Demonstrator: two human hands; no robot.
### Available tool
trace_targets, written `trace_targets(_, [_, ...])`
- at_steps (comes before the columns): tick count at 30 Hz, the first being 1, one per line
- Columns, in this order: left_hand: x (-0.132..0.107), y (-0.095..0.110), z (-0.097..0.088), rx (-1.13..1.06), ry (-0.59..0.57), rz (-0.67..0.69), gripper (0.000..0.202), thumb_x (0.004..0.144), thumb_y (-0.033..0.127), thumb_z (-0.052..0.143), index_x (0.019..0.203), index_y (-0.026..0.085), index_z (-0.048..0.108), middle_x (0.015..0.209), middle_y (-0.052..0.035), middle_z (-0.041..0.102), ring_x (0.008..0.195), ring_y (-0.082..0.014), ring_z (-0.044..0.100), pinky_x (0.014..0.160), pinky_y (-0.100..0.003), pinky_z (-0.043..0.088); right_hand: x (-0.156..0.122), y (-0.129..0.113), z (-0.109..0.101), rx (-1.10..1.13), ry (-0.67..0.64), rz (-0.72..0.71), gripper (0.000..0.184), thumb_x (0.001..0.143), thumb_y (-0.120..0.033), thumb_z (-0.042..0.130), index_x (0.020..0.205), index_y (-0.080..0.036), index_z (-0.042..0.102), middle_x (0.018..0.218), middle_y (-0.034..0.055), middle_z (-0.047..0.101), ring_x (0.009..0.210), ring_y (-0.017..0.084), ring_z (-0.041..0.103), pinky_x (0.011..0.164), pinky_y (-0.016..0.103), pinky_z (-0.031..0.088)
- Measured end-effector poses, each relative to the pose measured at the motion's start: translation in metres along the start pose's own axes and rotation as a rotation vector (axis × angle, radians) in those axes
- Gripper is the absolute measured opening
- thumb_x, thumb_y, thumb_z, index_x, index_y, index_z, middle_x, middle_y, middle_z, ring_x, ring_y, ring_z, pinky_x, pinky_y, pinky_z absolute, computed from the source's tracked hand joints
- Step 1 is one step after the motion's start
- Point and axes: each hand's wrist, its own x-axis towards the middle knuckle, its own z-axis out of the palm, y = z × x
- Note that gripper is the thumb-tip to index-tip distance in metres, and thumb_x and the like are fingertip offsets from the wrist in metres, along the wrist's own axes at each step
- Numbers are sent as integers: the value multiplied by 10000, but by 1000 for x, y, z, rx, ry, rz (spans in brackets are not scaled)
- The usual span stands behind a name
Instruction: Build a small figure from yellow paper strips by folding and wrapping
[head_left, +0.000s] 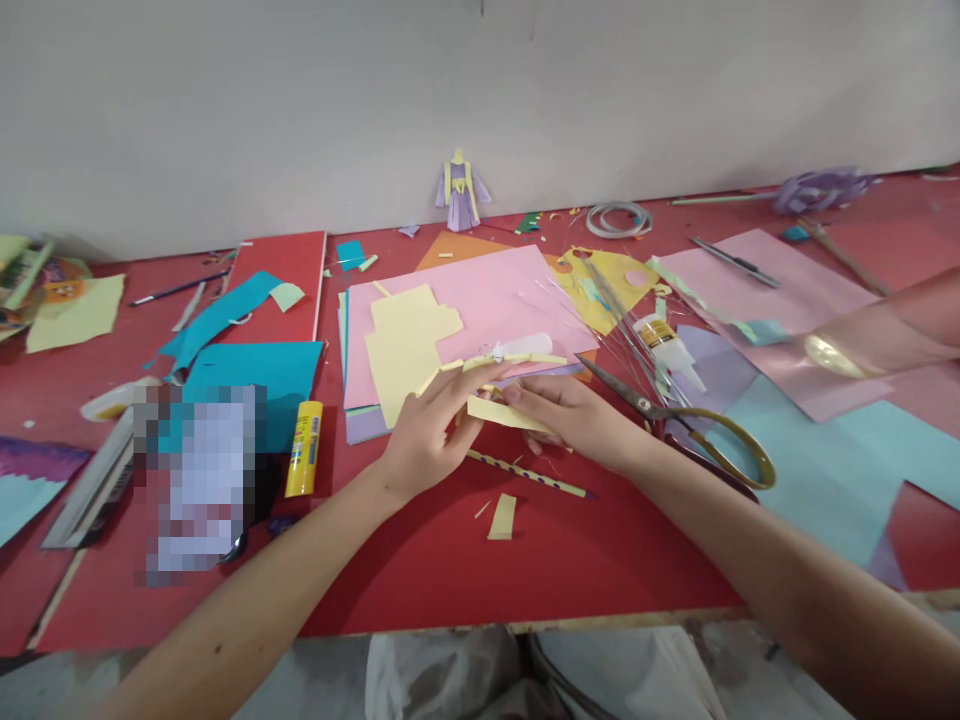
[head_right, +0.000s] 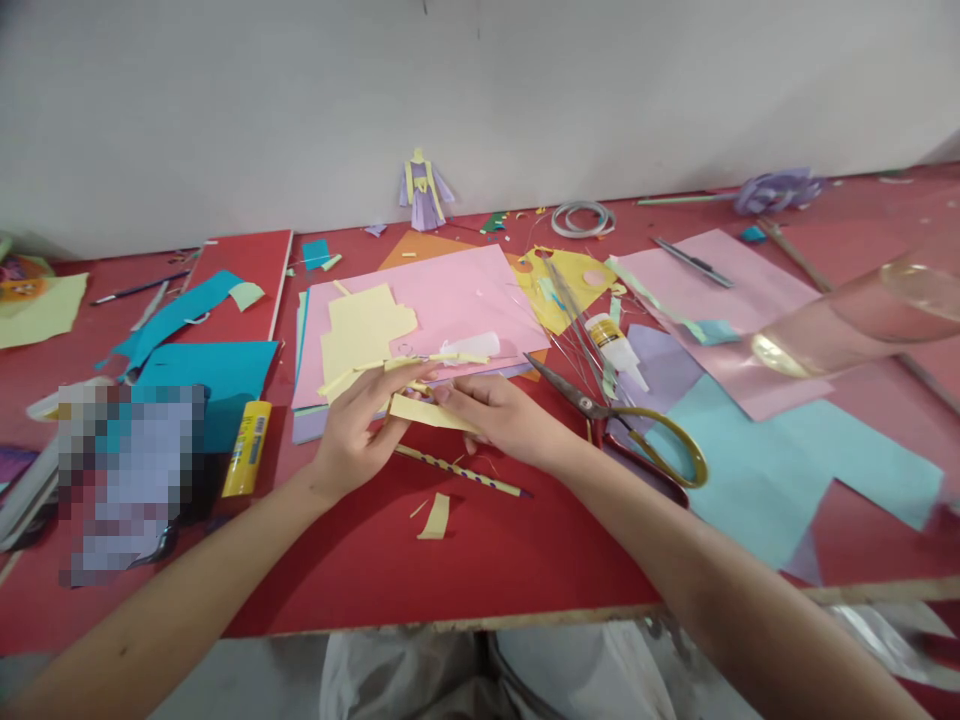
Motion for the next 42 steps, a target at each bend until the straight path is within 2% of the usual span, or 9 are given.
trace_targets(4, [1, -1, 0, 5, -3, -8, 577, 784, -28, 457, 1291, 242, 505, 1191, -35, 645, 1051, -168, 587, 800, -275, 521, 0, 3, 0, -15, 4, -8, 380, 855, -531, 552, 753, -165, 572, 425, -82, 446, 359, 48, 368, 372, 187, 279])
trace_targets(10, [2, 0, 0, -11, 7, 21, 588, 779, -36, 453, 1296, 241, 494, 1208, -36, 637, 1064, -168, 580, 885, -304, 505, 0, 4, 0, -32, 38, 13, 352, 861, -498, 560, 758, -162, 569, 441, -71, 476, 369, 47, 373, 377, 183, 272])
trace_targets(19, [0, 0, 0, -4, -11, -1, 634, 747, -62, 424, 1302, 240, 487, 1196, -21, 641, 1035, -150, 582, 824, -254, 510, 1, 3, 0, -49, 47, 8, 327, 864, -477, 565, 789, -160, 592, 465, -69, 485, 381, 46, 385, 390, 187, 270])
trace_targets(25, [1, 2, 0, -13, -14, -17, 639, 746, -68, 416, 1298, 245, 490, 1213, -23, 634, 1059, -157, 578, 871, -272, 504, 0, 2, 0, -54, 35, 3, 336, 863, -491, 556, 810, -160, 592, 484, -66, 493, 392, 47, 380, 396, 192, 273])
trace_targets(29, [1, 2, 0, -40, -2, -5, 630, 751, -71, 429, 1300, 230, 495, 1219, -25, 630, 1078, -150, 568, 920, -269, 483, 0, 3, -1, -83, 31, -24, 350, 881, -496, 529, 783, -164, 578, 489, -64, 484, 409, 51, 384, 412, 200, 274])
trace_targets(33, [1, 2, 0, -42, -6, -8, 601, 774, -60, 443, 1301, 224, 502, 1205, -22, 638, 1078, -143, 567, 911, -253, 483, 1, 5, -1, -88, 40, -97, 396, 890, -528, 498, 745, -166, 570, 507, -59, 475, 446, 60, 395, 429, 209, 277])
trace_targets(39, [2, 2, 0, -54, 3, -3, 602, 769, -58, 450, 1300, 220, 505, 1199, -37, 638, 1064, -157, 574, 910, -280, 487, 1, 5, -1, -56, 45, -29, 403, 859, -555, 534, 759, -166, 574, 475, -68, 476, 395, 58, 411, 405, 207, 285])
trace_targets(42, [4, 2, 0, -82, 25, -5, 602, 778, -57, 445, 1306, 225, 496, 1187, -44, 640, 1055, -167, 578, 886, -300, 497, 0, 4, 0, -5, 65, -46, 428, 864, -562, 521, 686, -174, 542, 435, -72, 453, 374, 62, 431, 393, 209, 297])
